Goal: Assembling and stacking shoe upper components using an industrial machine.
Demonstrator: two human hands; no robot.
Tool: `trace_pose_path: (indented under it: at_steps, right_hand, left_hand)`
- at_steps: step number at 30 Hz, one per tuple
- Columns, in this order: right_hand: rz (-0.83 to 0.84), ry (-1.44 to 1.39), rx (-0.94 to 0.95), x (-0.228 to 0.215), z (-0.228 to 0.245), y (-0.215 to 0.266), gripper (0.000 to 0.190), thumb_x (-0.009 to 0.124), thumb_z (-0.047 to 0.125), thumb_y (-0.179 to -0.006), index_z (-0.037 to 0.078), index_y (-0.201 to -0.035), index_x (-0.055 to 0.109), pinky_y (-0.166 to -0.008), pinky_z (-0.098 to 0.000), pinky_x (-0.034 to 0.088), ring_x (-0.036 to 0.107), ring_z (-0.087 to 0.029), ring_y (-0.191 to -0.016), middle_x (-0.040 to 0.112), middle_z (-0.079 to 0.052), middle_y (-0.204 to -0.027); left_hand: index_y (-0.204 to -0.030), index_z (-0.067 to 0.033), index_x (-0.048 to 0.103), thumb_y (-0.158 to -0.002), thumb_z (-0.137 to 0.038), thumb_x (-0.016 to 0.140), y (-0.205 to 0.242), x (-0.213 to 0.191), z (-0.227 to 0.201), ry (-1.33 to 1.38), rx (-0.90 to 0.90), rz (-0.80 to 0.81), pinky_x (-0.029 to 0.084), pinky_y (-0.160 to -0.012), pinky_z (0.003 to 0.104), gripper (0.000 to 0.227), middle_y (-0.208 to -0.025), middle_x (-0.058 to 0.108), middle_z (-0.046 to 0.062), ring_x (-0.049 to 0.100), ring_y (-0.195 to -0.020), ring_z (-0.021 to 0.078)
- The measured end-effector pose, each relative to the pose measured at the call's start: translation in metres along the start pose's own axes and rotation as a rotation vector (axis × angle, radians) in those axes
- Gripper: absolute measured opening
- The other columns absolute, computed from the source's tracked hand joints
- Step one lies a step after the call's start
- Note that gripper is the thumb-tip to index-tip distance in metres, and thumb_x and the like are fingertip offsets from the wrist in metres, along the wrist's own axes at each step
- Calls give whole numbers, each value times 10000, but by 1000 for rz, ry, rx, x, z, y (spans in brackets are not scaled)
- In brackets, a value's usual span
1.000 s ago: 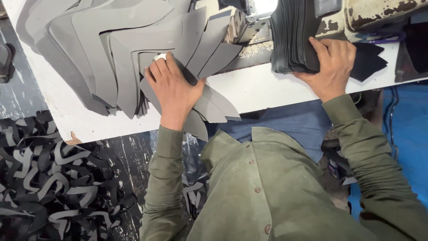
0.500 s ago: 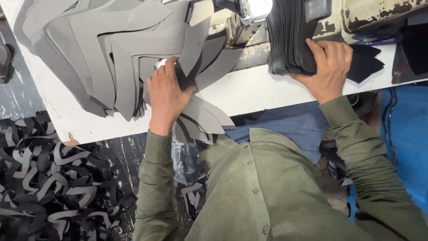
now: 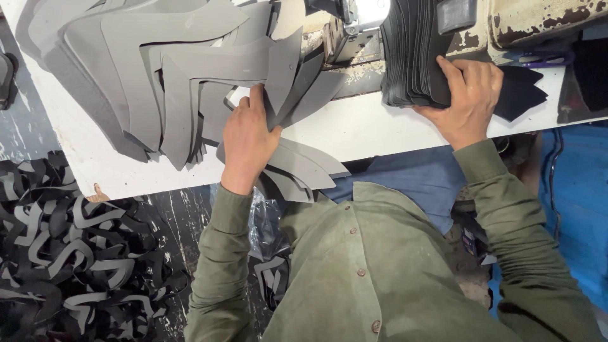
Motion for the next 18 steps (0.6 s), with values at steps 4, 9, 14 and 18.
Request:
trace_pose_path:
  at_steps: [4, 9, 14, 18]
  right_hand:
    - [14, 6, 9, 0, -1, 0, 783, 939, 449, -807, 40, -1408, 647, -1143, -494, 353, 534, -295, -1202, 597, -104, -1230]
    - [11, -2, 11, -1, 1, -2, 794, 952, 441, -789, 36, -1399, 647, -1131, -491, 357, 537, -290, -1185, 598, -103, -1215]
    - [22, -17, 14, -1, 0, -1, 819, 955, 427, -756, 35, -1406, 650, -1123, -490, 359, 547, -290, -1188, 606, -107, -1235]
    - [-1, 3, -13, -1, 1, -2, 794, 960, 446, -791, 31, -1394, 652, -1123, -500, 360, 550, -291, -1179, 604, -116, -1231]
  left_hand:
    - [-1414, -9, 453, -740, -100, 808, 4, -6, 1, 70, -18, 26, 500, -766, 523, 767, -1067, 640, 225, 631, -975, 442]
    - [-1444, -8, 471, -803, -128, 843, 18, -46, -14, 310, 43, 24, 535, -884, 473, 752, -1177, 674, 245, 664, -1091, 452]
    - [-1473, -19, 476, -829, -128, 841, 27, -109, -13, 580, -11, 78, 574, -986, 407, 749, -1285, 693, 181, 720, -1174, 294]
    - [-1504, -45, 453, -824, -31, 714, 14, -169, -13, 646, 109, 81, 557, -1046, 414, 729, -1316, 667, 163, 718, -1202, 298]
Point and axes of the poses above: each hand's wrist, its own y-axis away from the middle knuckle, its own x-axis out of the palm, z = x × y, the point moved 3 cm from there along -y, towards the middle knuckle
